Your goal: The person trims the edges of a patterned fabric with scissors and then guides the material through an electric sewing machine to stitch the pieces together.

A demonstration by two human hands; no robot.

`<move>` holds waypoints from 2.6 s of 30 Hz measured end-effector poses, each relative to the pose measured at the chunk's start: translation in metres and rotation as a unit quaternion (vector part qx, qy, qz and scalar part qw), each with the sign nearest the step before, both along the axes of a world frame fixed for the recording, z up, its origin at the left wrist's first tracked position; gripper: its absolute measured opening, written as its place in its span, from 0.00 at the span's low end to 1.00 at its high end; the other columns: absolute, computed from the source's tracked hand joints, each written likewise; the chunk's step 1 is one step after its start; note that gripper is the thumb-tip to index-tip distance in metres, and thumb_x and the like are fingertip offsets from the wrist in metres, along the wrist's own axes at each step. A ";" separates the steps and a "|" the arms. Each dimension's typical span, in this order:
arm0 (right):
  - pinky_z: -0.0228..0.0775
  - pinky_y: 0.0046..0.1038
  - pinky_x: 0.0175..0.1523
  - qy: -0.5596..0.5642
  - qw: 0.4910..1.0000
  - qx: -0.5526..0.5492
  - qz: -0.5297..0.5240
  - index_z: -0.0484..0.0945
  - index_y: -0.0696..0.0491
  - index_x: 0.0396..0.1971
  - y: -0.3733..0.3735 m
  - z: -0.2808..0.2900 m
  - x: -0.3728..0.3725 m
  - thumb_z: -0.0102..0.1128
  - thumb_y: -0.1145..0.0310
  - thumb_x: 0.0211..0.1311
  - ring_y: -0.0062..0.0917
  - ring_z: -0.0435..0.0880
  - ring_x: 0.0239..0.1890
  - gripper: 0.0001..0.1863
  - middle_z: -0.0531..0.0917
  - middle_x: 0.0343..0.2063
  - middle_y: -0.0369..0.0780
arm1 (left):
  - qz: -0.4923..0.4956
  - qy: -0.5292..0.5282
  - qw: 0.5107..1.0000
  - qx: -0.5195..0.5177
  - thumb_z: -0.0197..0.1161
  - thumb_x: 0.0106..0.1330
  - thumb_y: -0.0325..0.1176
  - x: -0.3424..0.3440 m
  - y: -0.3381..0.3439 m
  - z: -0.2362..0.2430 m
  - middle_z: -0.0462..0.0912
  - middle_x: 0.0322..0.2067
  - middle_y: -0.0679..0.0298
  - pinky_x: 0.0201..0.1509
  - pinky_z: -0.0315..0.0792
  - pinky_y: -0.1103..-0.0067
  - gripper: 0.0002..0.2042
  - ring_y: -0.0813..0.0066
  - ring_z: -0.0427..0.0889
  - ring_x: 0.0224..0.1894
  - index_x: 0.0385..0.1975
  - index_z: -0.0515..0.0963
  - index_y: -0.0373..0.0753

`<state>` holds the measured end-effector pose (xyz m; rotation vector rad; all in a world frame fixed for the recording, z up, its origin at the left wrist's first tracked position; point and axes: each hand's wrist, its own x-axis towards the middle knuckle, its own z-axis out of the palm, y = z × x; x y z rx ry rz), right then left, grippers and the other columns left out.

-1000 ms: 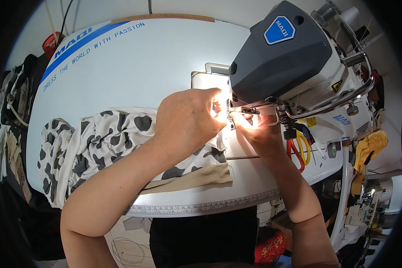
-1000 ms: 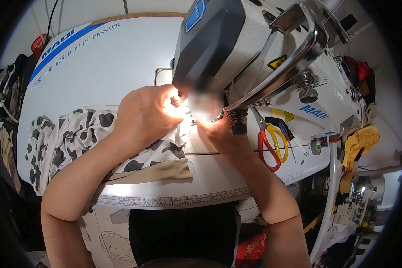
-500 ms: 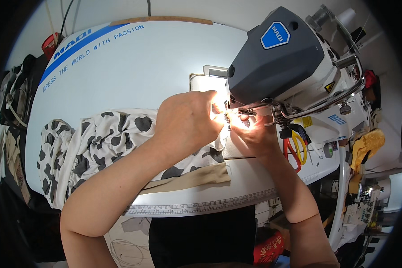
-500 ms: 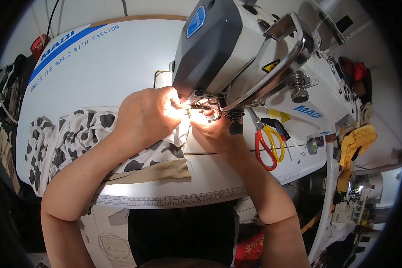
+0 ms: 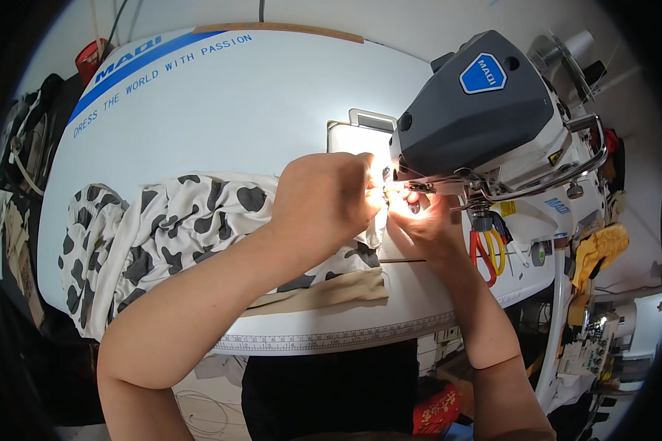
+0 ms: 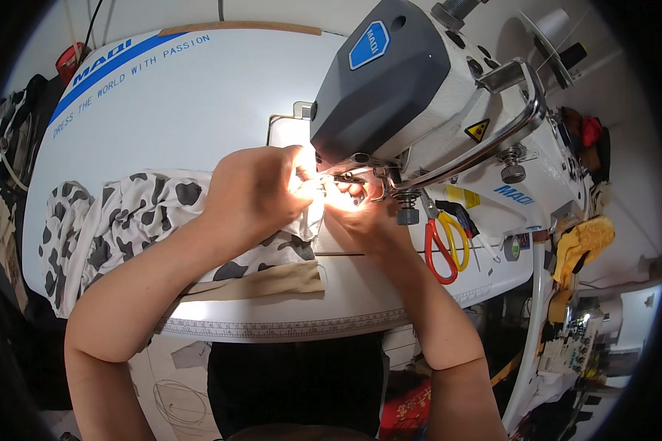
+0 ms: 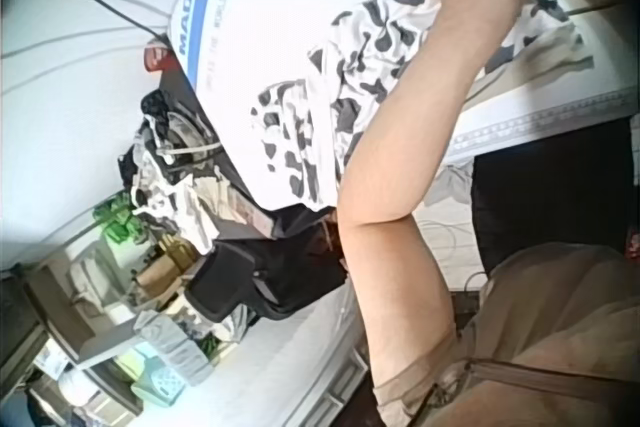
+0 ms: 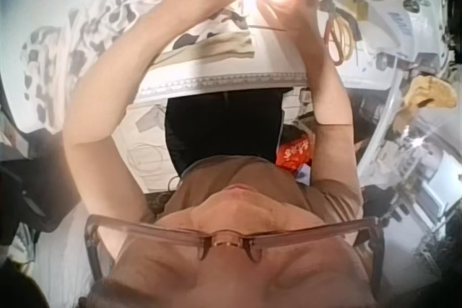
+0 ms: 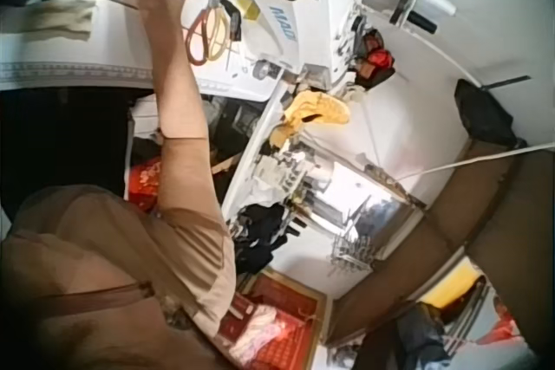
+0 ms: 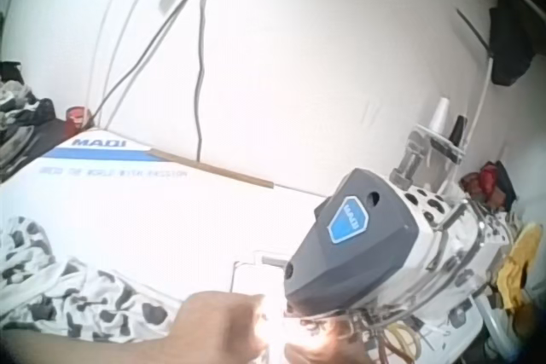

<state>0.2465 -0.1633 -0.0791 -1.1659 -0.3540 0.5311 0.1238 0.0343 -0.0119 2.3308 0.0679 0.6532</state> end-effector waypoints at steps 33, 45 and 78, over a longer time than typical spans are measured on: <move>0.60 0.35 0.62 -0.500 0.795 -0.326 0.105 0.74 0.51 0.39 -0.010 0.041 -0.018 0.56 0.77 0.67 0.24 0.69 0.46 0.05 0.70 0.41 0.34 | -0.011 0.158 0.987 -0.032 0.68 0.55 0.37 -0.004 0.002 0.029 0.81 0.24 0.50 0.35 0.73 0.61 0.12 0.47 0.81 0.30 0.33 0.79 0.37; 0.62 0.20 0.41 -0.377 0.880 -0.288 0.014 0.82 0.54 0.46 0.005 0.064 -0.031 0.68 0.77 0.59 0.13 0.68 0.36 0.15 0.77 0.36 0.29 | 0.002 0.125 0.992 -0.031 0.68 0.55 0.37 -0.003 -0.001 0.022 0.84 0.29 0.51 0.38 0.75 0.61 0.13 0.48 0.82 0.34 0.33 0.78 0.35; 0.67 0.23 0.46 -0.458 0.791 -0.404 0.039 0.84 0.54 0.47 0.011 0.081 -0.041 0.62 0.80 0.60 0.19 0.71 0.39 0.15 0.74 0.34 0.30 | 0.012 0.129 0.991 -0.019 0.70 0.54 0.37 -0.003 0.001 0.022 0.84 0.28 0.53 0.36 0.75 0.62 0.12 0.50 0.83 0.33 0.34 0.80 0.37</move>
